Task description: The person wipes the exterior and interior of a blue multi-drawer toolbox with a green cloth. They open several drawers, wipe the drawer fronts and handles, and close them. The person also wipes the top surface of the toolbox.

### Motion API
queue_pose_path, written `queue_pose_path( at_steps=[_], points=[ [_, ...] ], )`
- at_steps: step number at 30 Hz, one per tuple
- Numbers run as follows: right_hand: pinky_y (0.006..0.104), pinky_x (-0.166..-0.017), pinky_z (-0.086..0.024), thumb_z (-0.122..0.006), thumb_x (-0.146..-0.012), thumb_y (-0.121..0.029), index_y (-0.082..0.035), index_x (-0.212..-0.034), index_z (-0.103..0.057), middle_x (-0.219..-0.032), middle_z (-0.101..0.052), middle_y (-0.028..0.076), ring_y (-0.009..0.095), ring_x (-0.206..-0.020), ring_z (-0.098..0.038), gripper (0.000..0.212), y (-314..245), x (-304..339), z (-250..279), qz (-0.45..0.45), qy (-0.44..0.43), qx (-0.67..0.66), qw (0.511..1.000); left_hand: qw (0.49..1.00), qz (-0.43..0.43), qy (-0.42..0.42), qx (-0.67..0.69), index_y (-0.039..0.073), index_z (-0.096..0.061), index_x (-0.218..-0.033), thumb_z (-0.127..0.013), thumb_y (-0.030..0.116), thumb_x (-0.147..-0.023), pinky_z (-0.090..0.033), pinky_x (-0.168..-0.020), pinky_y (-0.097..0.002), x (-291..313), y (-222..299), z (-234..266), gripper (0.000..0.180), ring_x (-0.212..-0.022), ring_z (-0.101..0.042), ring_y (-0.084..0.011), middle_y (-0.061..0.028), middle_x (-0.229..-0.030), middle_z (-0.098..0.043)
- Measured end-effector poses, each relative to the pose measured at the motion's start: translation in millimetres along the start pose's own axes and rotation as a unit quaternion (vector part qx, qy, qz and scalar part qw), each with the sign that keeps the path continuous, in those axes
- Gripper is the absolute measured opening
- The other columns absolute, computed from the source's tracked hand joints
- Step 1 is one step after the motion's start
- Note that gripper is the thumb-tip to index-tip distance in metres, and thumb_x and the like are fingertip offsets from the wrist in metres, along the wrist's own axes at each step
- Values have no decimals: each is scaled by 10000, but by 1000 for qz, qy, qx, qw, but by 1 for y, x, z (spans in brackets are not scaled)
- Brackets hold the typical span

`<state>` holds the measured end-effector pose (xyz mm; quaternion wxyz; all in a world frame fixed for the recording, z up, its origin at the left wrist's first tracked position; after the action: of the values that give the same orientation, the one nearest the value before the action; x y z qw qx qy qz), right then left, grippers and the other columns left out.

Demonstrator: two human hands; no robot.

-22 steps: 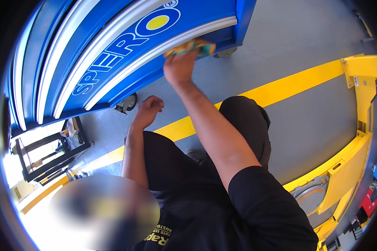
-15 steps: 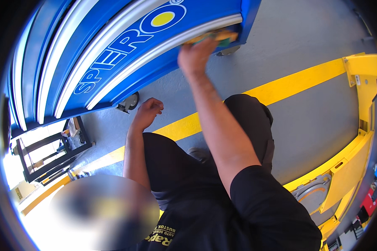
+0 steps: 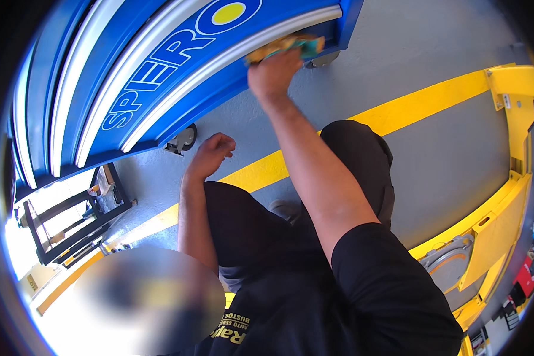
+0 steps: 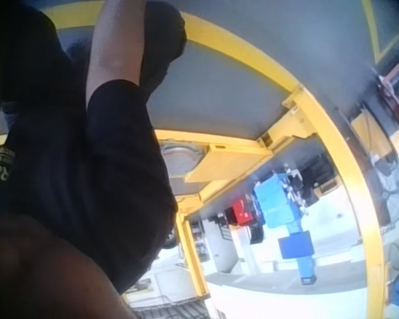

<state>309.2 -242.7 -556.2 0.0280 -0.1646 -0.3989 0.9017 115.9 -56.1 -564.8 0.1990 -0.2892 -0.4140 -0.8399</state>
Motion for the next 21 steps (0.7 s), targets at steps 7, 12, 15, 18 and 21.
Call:
queue_pose_path(
  at_steps=[7, 12, 15, 18, 21],
  points=[
    [632, -977, -384, -759, -773, -172, 47, -1046, -719, -1260, -629, 305, 516, -1240, -514, 352, -32, -5, 20, 21, -39, -8, 999, 1000, 4, -22, 8, 22, -690, -1133, -672, 333, -1007, -551, -847, -355, -15, -13, -8, 336, -932, -725, -203, -88, -1035, -739],
    [598, -947, -397, -765, -788, -255, 6, -1057, -746, -1194, -665, 272, 455, -1205, -548, 375, -12, 10, -2, 73, -31, 103, 991, 998, 23, -22, -47, 24, -692, -1134, -669, 335, -1008, -550, -840, -348, -11, -8, -6, 337, -930, -726, -199, -87, -1047, -739],
    [572, -919, -384, -759, -790, -263, 20, -1045, -743, -1165, -658, 263, 413, -1212, -531, 381, -21, 46, -25, 149, -17, 96, 984, 998, 12, -55, -15, 40, -688, -1164, -656, 350, -1015, -543, -836, -333, -24, -9, -15, 346, -939, -721, -193, -92, -1073, -742],
    [584, -915, -405, -733, -814, -257, -4, -1091, -708, -1141, -664, 233, 403, -1174, -571, 375, -19, 47, -29, 95, -97, 73, 988, 998, 17, -66, 3, 50, -676, -1201, -638, 362, -1027, -535, -844, -325, -29, -12, -18, 360, -968, -716, -190, -94, -1092, -743],
    [603, -879, -458, -721, -860, -275, -19, -1168, -632, -1098, -667, 237, 432, -1097, -627, 410, -6, 40, -26, 33, -88, -45, 995, 997, 42, -58, 5, 45, -673, -1215, -641, 352, -1016, -532, -853, -332, -28, -18, -13, 367, -983, -716, -190, -92, -1091, -747]
  ],
)
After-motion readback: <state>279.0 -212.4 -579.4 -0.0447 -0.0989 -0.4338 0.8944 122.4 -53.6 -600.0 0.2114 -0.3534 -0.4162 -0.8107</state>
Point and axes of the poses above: each hand's wrist, its own x-axis away from the middle knuckle, its own z-axis out of the back of the hand, y = z × x, the point moved 8 cm from there along -x, towards the middle knuckle
